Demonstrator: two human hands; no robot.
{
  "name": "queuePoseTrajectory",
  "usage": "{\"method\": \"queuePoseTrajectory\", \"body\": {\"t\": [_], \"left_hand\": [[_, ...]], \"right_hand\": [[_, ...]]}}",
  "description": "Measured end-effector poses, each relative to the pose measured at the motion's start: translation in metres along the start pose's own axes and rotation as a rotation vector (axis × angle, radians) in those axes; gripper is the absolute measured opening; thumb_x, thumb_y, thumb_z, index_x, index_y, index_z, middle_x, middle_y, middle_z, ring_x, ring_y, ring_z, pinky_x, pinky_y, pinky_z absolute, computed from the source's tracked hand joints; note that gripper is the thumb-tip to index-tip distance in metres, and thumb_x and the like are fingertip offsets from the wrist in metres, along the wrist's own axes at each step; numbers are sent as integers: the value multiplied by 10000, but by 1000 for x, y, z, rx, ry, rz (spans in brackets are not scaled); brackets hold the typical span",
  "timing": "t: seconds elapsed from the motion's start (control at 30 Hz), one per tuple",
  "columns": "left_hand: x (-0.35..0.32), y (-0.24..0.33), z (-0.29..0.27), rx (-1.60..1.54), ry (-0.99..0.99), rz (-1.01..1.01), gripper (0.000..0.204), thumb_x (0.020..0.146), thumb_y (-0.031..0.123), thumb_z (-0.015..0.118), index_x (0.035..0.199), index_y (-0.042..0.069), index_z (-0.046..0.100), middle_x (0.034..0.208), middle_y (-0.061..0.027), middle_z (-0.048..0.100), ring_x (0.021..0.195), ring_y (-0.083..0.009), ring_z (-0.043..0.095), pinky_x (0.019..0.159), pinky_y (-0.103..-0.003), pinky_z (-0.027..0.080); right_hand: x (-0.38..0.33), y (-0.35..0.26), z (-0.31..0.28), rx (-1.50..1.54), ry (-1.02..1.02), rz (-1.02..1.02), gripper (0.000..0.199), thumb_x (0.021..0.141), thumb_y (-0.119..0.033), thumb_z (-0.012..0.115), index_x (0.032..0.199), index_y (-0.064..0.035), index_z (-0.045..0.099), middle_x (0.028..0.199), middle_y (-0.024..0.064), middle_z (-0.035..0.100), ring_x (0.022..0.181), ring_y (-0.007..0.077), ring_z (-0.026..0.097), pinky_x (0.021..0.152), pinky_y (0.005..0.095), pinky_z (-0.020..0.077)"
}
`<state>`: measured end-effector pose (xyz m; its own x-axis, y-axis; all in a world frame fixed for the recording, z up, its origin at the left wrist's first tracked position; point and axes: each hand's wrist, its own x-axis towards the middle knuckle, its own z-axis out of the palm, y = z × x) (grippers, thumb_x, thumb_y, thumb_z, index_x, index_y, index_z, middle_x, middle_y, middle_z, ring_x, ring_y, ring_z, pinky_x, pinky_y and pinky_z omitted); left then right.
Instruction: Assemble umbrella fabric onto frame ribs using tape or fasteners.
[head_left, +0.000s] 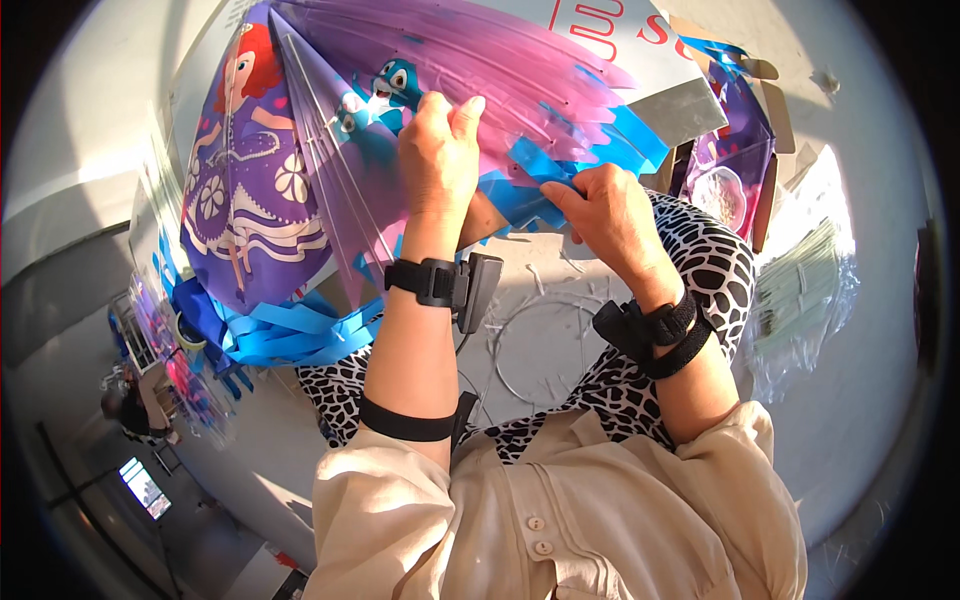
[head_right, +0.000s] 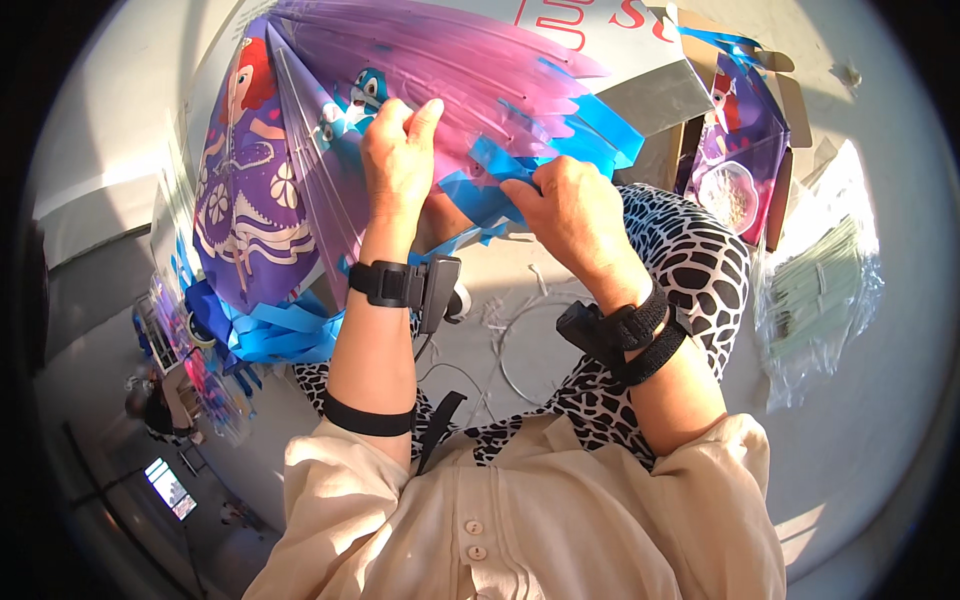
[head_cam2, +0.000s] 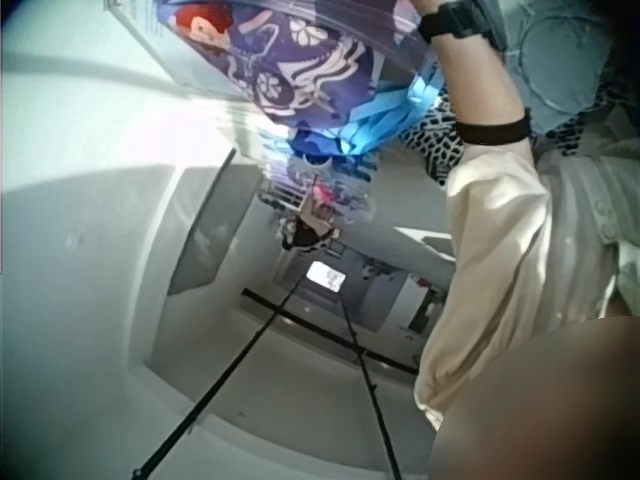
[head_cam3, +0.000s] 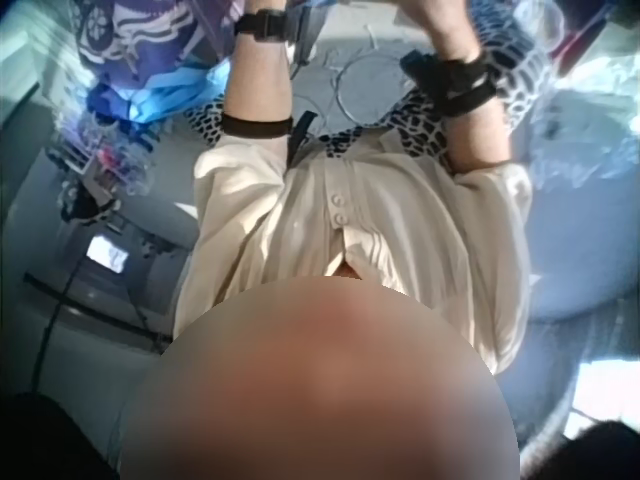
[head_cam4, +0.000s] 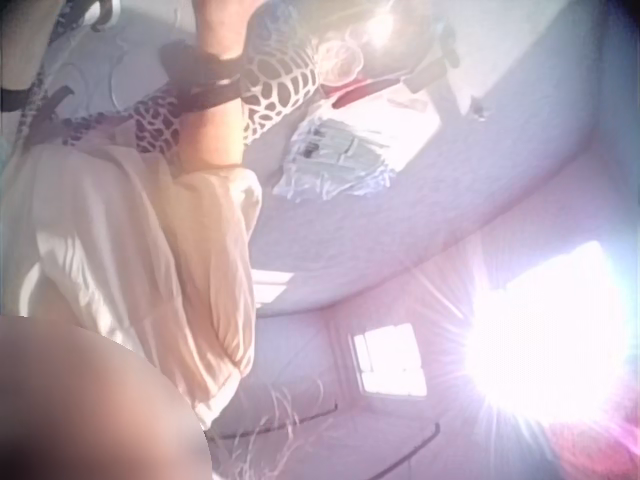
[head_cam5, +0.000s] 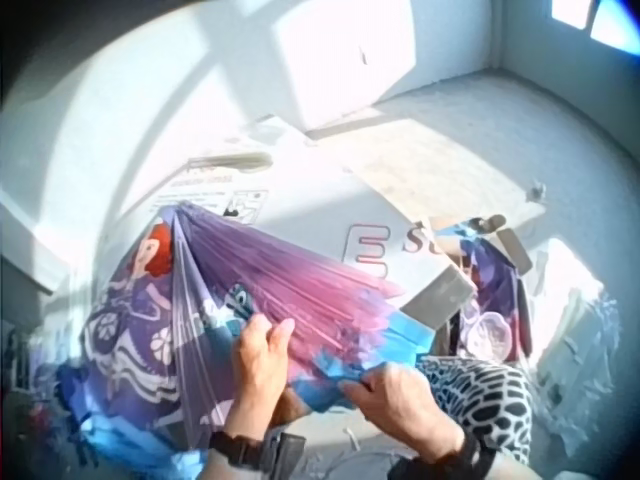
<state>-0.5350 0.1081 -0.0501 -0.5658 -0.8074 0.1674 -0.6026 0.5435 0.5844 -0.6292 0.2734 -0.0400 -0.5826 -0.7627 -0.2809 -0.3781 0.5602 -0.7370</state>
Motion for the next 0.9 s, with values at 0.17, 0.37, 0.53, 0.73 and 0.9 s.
{"method": "queuePoseTrajectory", "body": {"t": [0.17, 0.37, 0.53, 0.73, 0.9], "left_hand": [[-25, -19, -46, -94, 170, 85, 113, 857, 88, 600, 792, 8, 555, 661, -86, 562, 584, -187, 530, 582, -325, 448], [-68, -79, -90, -6, 26, -356, 99, 850, 85, 598, 822, -9, 590, 723, -175, 586, 685, -349, 566, 665, -417, 448], [-76, -72, -84, -237, -82, -545, 239, 822, 195, 685, 801, -34, 622, 640, -85, 592, 583, -151, 530, 563, -334, 423], [-76, -85, -90, -117, -77, -487, 263, 864, 197, 610, 796, -57, 597, 647, -160, 567, 587, -228, 527, 589, -372, 422], [-80, -91, -96, -184, 44, -477, 344, 909, 245, 563, 759, -65, 566, 622, -175, 511, 559, -258, 485, 591, -414, 407]], "right_hand": [[-22, -4, -22, -528, 212, -138, 485, 766, -454, 713, 601, -34, 534, 550, 133, 546, 509, 317, 576, 481, 383, 454], [-22, -34, 2, 92, 284, -480, 184, 774, -125, 700, 738, -32, 545, 661, 116, 568, 612, 295, 589, 542, 376, 462], [-15, -48, 52, 298, -8, -591, 187, 755, -97, 720, 876, -26, 597, 781, 98, 608, 651, 223, 585, 572, 330, 468], [-11, -65, 92, -224, 57, -813, 462, 664, -222, 769, 1025, -61, 531, 806, 94, 573, 812, 299, 586, 744, 407, 457], [-8, -70, 92, 278, -182, -484, 232, 703, -67, 698, 901, -36, 582, 758, 73, 595, 660, 206, 587, 624, 332, 469]]}}
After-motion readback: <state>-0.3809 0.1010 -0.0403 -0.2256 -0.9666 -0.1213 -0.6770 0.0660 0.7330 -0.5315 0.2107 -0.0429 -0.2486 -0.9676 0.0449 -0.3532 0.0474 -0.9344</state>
